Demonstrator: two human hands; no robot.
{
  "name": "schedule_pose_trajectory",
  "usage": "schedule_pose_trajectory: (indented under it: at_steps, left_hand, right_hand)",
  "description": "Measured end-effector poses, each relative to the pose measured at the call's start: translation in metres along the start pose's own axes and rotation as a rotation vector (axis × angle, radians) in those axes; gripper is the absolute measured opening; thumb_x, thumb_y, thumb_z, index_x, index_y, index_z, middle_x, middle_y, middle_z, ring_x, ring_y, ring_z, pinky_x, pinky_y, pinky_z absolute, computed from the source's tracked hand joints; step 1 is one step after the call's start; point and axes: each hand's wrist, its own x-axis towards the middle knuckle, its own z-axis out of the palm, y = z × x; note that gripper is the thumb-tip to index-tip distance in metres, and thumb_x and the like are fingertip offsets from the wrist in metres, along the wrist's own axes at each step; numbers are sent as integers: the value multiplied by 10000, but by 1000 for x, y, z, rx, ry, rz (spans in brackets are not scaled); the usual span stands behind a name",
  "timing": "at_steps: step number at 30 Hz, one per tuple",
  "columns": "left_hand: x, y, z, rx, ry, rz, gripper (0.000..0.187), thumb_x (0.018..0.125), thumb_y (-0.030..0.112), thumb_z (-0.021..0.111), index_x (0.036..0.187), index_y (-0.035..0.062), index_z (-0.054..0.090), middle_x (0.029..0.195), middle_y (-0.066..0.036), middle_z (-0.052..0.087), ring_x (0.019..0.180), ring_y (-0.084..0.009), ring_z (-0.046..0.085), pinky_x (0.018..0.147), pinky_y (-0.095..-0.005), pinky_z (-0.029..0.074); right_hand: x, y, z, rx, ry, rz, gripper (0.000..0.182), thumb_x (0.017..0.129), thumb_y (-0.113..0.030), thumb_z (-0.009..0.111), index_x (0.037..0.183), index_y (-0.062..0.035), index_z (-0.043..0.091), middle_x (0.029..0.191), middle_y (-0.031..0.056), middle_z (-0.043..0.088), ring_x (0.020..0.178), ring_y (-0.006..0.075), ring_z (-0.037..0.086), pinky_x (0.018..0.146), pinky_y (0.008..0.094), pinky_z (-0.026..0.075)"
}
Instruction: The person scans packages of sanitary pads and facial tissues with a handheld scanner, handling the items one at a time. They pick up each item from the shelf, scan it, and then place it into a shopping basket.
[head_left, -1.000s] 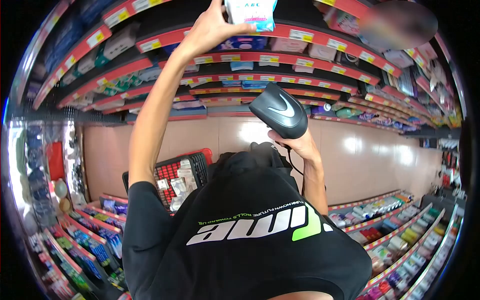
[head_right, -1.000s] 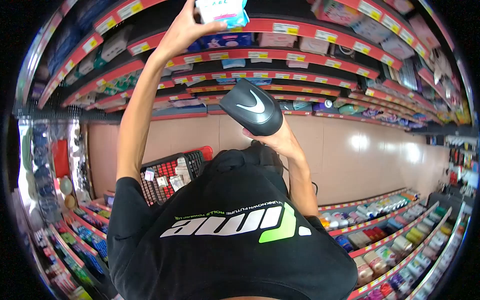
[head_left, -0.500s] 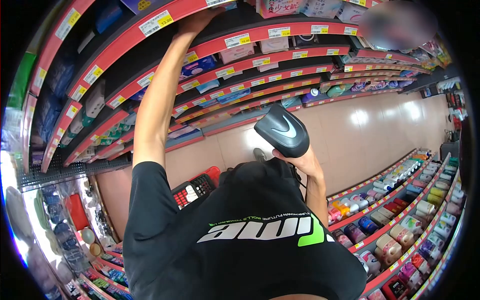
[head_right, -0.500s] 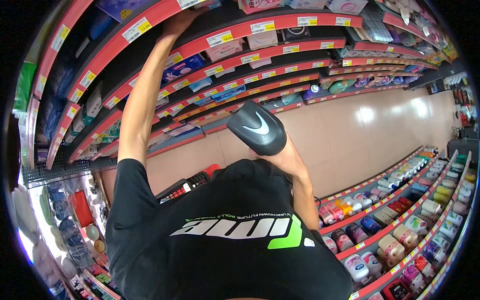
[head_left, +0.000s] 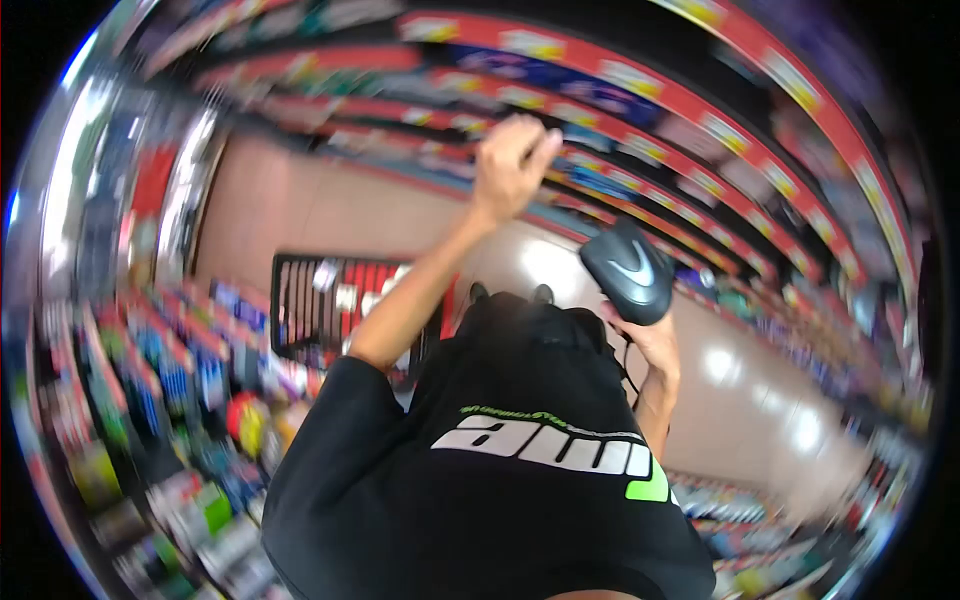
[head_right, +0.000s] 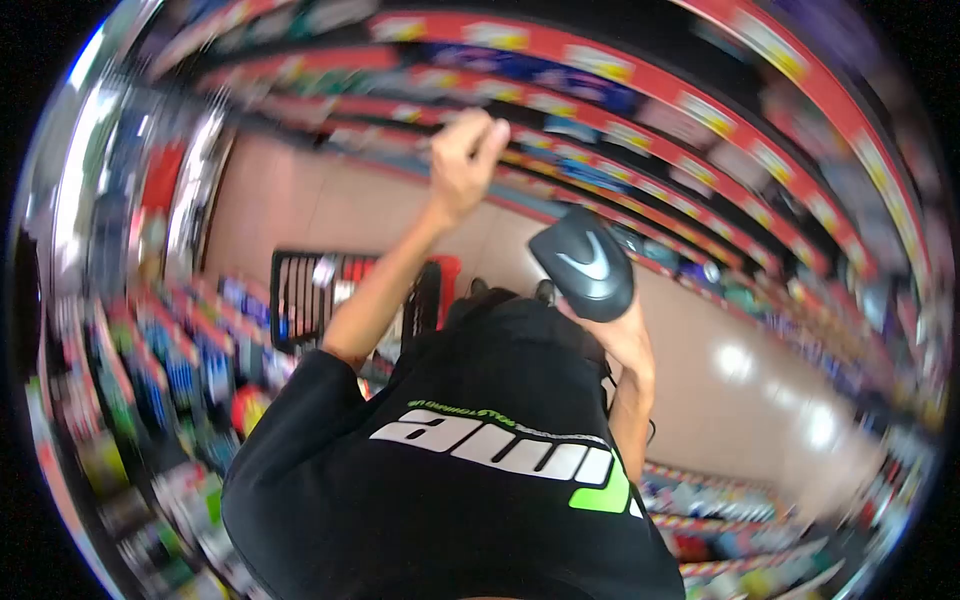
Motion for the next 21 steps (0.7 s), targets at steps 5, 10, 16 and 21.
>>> schedule_pose_trajectory:
  at_steps: [5,10,16,21]
  left_hand:
    - [-239,-101,-61,396,259,-420,191,902,162,495,920,-19,552,802,-213,564,840,-399,554,746,-439,444]
    - [-403,-149,-127,330,313,-1364,247,878,234,526,958,0,525,875,-243,603,859,-417,581,723,-475,444]
    - [-490,-273,-173,512,376,-1385,337,820,234,604,1074,40,499,989,-192,614,951,-375,586,773,-457,472]
    - [-498,-376,-174,773,177,-1468,612,754,282,690,1245,59,400,1187,-152,524,1028,-351,557,811,-448,492]
  right_hand:
    - [48,-24,71,-309,-377,-30,365,680,-84,802,992,-23,621,769,-4,609,587,64,506,508,227,383]
    - [87,-21,151,-451,-751,193,589,672,-130,822,1171,-13,531,1083,48,589,1003,124,528,899,301,420]
    - [113,51,215,-747,-1063,215,548,664,-85,782,1140,5,526,1062,105,604,974,155,569,879,301,444]
    - [112,99,211,-745,-916,492,359,636,-31,740,966,23,607,861,109,659,807,129,613,713,286,498]
